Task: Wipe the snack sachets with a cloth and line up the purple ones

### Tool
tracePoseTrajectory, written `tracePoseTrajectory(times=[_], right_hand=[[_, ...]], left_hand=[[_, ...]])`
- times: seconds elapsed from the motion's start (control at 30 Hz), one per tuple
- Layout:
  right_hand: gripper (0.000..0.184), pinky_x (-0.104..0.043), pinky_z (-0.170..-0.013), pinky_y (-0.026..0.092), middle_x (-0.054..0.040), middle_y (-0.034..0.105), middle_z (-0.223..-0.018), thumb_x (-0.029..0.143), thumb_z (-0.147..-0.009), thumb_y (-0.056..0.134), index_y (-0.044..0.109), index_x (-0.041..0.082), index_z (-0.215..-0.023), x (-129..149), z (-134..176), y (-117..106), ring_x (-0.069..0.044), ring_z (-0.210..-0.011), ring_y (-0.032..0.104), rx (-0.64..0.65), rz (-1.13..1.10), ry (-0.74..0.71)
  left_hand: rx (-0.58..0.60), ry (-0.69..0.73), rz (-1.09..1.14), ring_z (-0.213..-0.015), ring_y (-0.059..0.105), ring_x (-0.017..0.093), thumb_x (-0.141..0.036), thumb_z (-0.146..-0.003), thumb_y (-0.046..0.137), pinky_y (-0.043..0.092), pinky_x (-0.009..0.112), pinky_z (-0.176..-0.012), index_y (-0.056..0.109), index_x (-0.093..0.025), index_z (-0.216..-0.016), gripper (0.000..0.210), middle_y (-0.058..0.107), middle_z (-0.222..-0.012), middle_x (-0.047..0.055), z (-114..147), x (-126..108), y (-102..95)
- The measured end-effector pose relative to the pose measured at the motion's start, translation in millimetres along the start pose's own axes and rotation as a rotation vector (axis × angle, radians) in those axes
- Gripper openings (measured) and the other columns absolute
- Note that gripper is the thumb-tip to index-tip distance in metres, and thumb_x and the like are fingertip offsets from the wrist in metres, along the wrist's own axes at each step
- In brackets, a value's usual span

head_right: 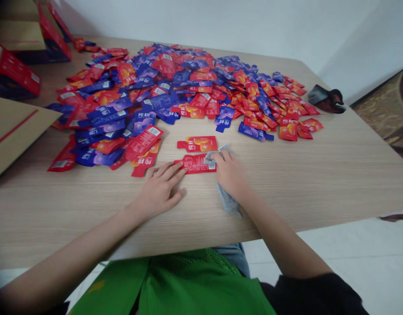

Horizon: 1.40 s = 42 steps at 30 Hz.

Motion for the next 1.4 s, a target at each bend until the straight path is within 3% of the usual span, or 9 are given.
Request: tracePoseTrajectory(times=[0.1, 0.2, 0.33, 0.43, 0.6, 0.87, 1.0, 1.17, 1.4], right_hand=[[0.036, -0.041, -0.088, 0.045, -0.0122, 0.059, -0.108, 0.002, -0.082, 0.040, 0.062, 0.017, -0.107, -13.8, 0.1, -14.4, -0.027, -0.100, 0.054, -0.043, -0.089, 0.066], [0.036, -0.039, -0.089, 0.044, -0.0109, 0.058, -0.109, 0.003, -0.083, 0.041, 0.061, 0.018, -0.109, 15.7, -11.6, -25.4, -0.026, -0.103, 0.053, -0.144, -0.154, 0.019], [0.031, -0.038, -0.088, 0.040, -0.0088, 0.059, -0.116, 0.010, -0.090, 0.044, 0.061, 0.021, -0.114, 84.1, -27.6, -2.7, -0.025, -0.102, 0.050, -0.042, -0.102, -0.229], [0.027, -0.039, -0.085, 0.037, -0.0095, 0.061, -0.114, 0.016, -0.092, 0.047, 0.062, 0.022, -0.114, 96.5, -27.8, 16.0, -0.026, -0.100, 0.048, 0.049, 0.007, -0.281], [0.030, -0.038, -0.081, 0.037, -0.0096, 0.061, -0.112, 0.009, -0.088, 0.045, 0.065, 0.020, -0.107, 52.4, -8.4, 9.1, -0.027, -0.098, 0.047, 0.055, 0.051, -0.173], [0.035, -0.038, -0.089, 0.043, -0.0089, 0.059, -0.104, -0.001, -0.076, 0.041, 0.064, 0.018, -0.095, -18.0, 12.6, -9.6, -0.025, -0.100, 0.054, 0.004, -0.213, -0.009], [0.035, -0.037, -0.089, 0.043, -0.0078, 0.058, -0.103, 0.001, -0.079, 0.041, 0.064, 0.020, -0.097, 12.4, 3.9, -24.9, -0.023, -0.099, 0.054, -0.074, -0.269, -0.055], [0.031, -0.038, -0.086, 0.040, -0.0080, 0.060, -0.109, 0.005, -0.084, 0.045, 0.067, 0.022, -0.097, 63.9, 3.5, -2.0, -0.024, -0.099, 0.049, 0.059, -0.125, -0.245], [0.028, -0.040, -0.089, 0.042, -0.0078, 0.063, -0.106, 0.011, -0.079, 0.048, 0.070, 0.022, -0.091, -37.3, 23.7, -16.9, -0.025, -0.100, 0.055, 0.137, -0.045, 0.113]], left_hand=[[0.019, 0.004, -0.004, -0.137, 0.035, 0.034, -0.047, -0.093, 0.045, 0.031, 0.053, -0.103, 0.048, -0.022, -0.142, 0.056, 0.044, -0.151, 0.010, 0.4, 0.3, 1.0], [0.031, 0.018, -0.018, -0.138, 0.034, 0.035, -0.049, -0.093, 0.045, 0.031, 0.053, -0.104, 0.047, -0.023, -0.143, 0.057, 0.043, -0.151, 0.009, 0.8, -1.9, 1.1], [0.051, 0.036, -0.038, -0.133, 0.039, 0.037, -0.050, -0.091, 0.049, 0.031, 0.054, -0.105, 0.055, -0.020, -0.136, 0.054, 0.054, -0.139, 0.012, 0.6, -6.8, 0.1], [0.062, 0.038, -0.055, -0.132, 0.041, 0.036, -0.046, -0.092, 0.048, 0.031, 0.054, -0.106, 0.056, -0.020, -0.134, 0.050, 0.058, -0.134, 0.012, 0.3, -8.8, 0.0], [0.089, 0.046, -0.047, -0.140, 0.032, 0.036, -0.044, -0.095, 0.043, 0.030, 0.055, -0.107, 0.046, -0.024, -0.143, 0.052, 0.045, -0.149, 0.008, 0.6, -7.3, 4.8], [0.108, 0.060, -0.039, -0.141, 0.031, 0.035, -0.046, -0.094, 0.045, 0.028, 0.055, -0.108, 0.045, -0.027, -0.144, 0.053, 0.040, -0.154, 0.005, 1.6, -3.6, 7.0], [0.114, 0.075, -0.050, -0.141, 0.031, 0.035, -0.046, -0.095, 0.044, 0.029, 0.056, -0.108, 0.045, -0.027, -0.144, 0.053, 0.039, -0.154, 0.005, 1.3, -5.2, 5.3], [0.123, 0.057, -0.070, -0.142, 0.030, 0.036, -0.046, -0.095, 0.042, 0.028, 0.056, -0.109, 0.047, -0.024, -0.143, 0.053, 0.042, -0.152, 0.006, 1.3, -4.8, 8.4], [0.160, 0.040, -0.036, -0.134, 0.041, 0.033, -0.039, -0.092, 0.046, 0.039, 0.052, -0.102, 0.055, -0.027, -0.136, 0.046, 0.049, -0.146, 0.006, -10.9, -6.1, -8.3]])
Point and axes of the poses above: each hand's wrist, its own z-axis away from the middle knuckle, its own y-axis out of the palm, x = y × z, the point moved 7 cm from there along -z, towards the middle knuckle
